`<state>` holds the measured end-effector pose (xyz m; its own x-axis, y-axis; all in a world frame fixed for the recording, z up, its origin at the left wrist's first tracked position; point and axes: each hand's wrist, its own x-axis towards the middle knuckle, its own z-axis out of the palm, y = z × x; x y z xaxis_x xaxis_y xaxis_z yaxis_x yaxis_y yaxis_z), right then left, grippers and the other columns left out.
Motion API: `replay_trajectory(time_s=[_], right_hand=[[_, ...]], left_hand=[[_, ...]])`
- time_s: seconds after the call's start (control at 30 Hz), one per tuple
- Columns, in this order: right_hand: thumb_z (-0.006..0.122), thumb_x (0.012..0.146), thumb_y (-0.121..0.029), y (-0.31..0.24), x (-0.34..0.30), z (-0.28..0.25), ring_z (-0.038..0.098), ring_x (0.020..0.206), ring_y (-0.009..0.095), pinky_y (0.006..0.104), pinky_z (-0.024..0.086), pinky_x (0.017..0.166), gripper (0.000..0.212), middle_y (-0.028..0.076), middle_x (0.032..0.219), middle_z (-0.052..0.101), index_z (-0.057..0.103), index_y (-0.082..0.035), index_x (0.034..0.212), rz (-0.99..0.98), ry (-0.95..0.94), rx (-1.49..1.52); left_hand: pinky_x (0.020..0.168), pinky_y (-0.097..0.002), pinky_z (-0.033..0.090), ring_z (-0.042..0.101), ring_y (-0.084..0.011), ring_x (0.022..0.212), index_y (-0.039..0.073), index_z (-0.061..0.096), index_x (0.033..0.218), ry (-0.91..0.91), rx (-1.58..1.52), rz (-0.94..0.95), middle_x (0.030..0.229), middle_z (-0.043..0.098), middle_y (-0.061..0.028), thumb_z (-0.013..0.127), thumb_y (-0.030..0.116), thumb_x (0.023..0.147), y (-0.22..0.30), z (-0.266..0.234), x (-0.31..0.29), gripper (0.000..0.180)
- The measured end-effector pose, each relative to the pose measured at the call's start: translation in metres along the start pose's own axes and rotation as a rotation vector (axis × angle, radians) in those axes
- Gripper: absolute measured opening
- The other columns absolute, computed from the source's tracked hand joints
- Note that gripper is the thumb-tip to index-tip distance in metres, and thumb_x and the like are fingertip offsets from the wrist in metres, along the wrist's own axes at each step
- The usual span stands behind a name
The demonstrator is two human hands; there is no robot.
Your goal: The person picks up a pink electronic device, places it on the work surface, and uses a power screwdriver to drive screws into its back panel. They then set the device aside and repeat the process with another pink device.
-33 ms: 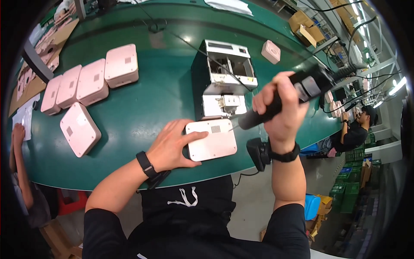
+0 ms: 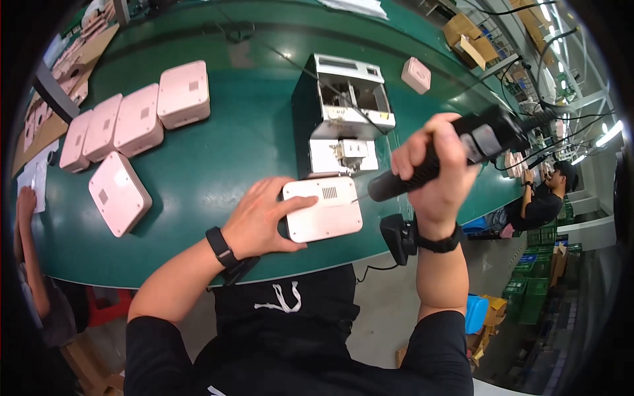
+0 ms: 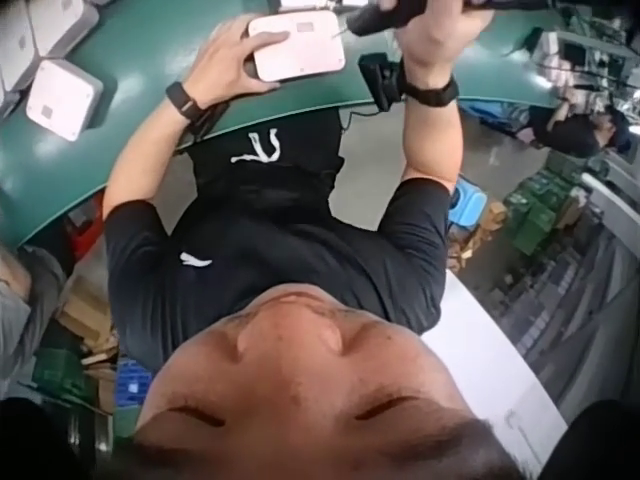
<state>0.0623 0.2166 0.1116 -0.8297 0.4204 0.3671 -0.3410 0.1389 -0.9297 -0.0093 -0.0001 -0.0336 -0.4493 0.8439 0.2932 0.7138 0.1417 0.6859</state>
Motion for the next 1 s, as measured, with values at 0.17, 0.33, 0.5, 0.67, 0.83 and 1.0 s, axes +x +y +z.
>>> replay_trajectory(time_s=[0.17,0.33,0.5,0.67,0.83,1.0], right_hand=[[0.048,0.096,-0.026,-0.014,-0.029,-0.016,0.044,0.046,0.015,0.0332,0.044,0.05,0.021,0.005,0.061,0.046,0.046,-0.006,0.099,0.025,0.013,0.036],[0.048,0.095,-0.029,-0.011,-0.037,-0.02,0.043,0.046,0.014,0.0327,0.043,0.05,0.023,0.005,0.062,0.045,0.044,-0.007,0.1,0.014,0.006,0.014],[0.051,0.094,-0.028,0.006,-0.044,-0.023,0.043,0.046,0.014,0.0328,0.043,0.049,0.023,0.006,0.062,0.046,0.043,-0.007,0.097,-0.007,-0.03,-0.01],[0.053,0.093,-0.026,0.009,-0.043,-0.018,0.043,0.046,0.015,0.033,0.043,0.048,0.022,0.006,0.061,0.047,0.043,-0.006,0.095,-0.001,-0.045,-0.004],[0.052,0.093,-0.025,0.009,-0.038,-0.015,0.043,0.045,0.015,0.0336,0.043,0.047,0.022,0.006,0.06,0.047,0.044,-0.005,0.096,0.018,-0.056,0.013],[0.051,0.093,-0.021,-0.002,-0.019,-0.005,0.044,0.045,0.016,0.0341,0.043,0.047,0.018,0.006,0.06,0.047,0.046,-0.005,0.097,-0.057,-0.011,0.02]], left_hand=[[0.101,-0.0441,0.04,0.051,-0.0352,0.115,0.023,0.063,0.126,0.002,0.032,-0.005,0.122,0.052,-0.0137,0.087,0.028,0.057,0.003,-0.003,0.003,0.073],[0.101,-0.0435,0.041,0.051,-0.0347,0.115,0.024,0.063,0.125,-0.003,0.03,-0.02,0.122,0.051,-0.0133,0.088,0.028,0.057,0.004,-0.001,0.005,0.073],[0.1,-0.0435,0.041,0.051,-0.0345,0.115,0.024,0.063,0.125,-0.006,0.025,-0.037,0.122,0.051,-0.0129,0.089,0.027,0.056,0.007,0.002,0.005,0.074],[0.1,-0.0431,0.041,0.051,-0.0341,0.114,0.024,0.063,0.125,-0.007,0.041,-0.043,0.121,0.051,-0.0126,0.088,0.027,0.056,0.005,0.0,0.005,0.074],[0.099,-0.0428,0.041,0.051,-0.0342,0.115,0.023,0.063,0.125,0.014,0.044,-0.011,0.122,0.051,-0.013,0.088,0.028,0.056,0.003,0.0,0.004,0.074],[0.1,-0.0433,0.041,0.051,-0.0349,0.117,0.022,0.063,0.124,0.003,0.036,-0.012,0.124,0.051,-0.0139,0.088,0.032,0.056,0.001,-0.002,0.004,0.073]])
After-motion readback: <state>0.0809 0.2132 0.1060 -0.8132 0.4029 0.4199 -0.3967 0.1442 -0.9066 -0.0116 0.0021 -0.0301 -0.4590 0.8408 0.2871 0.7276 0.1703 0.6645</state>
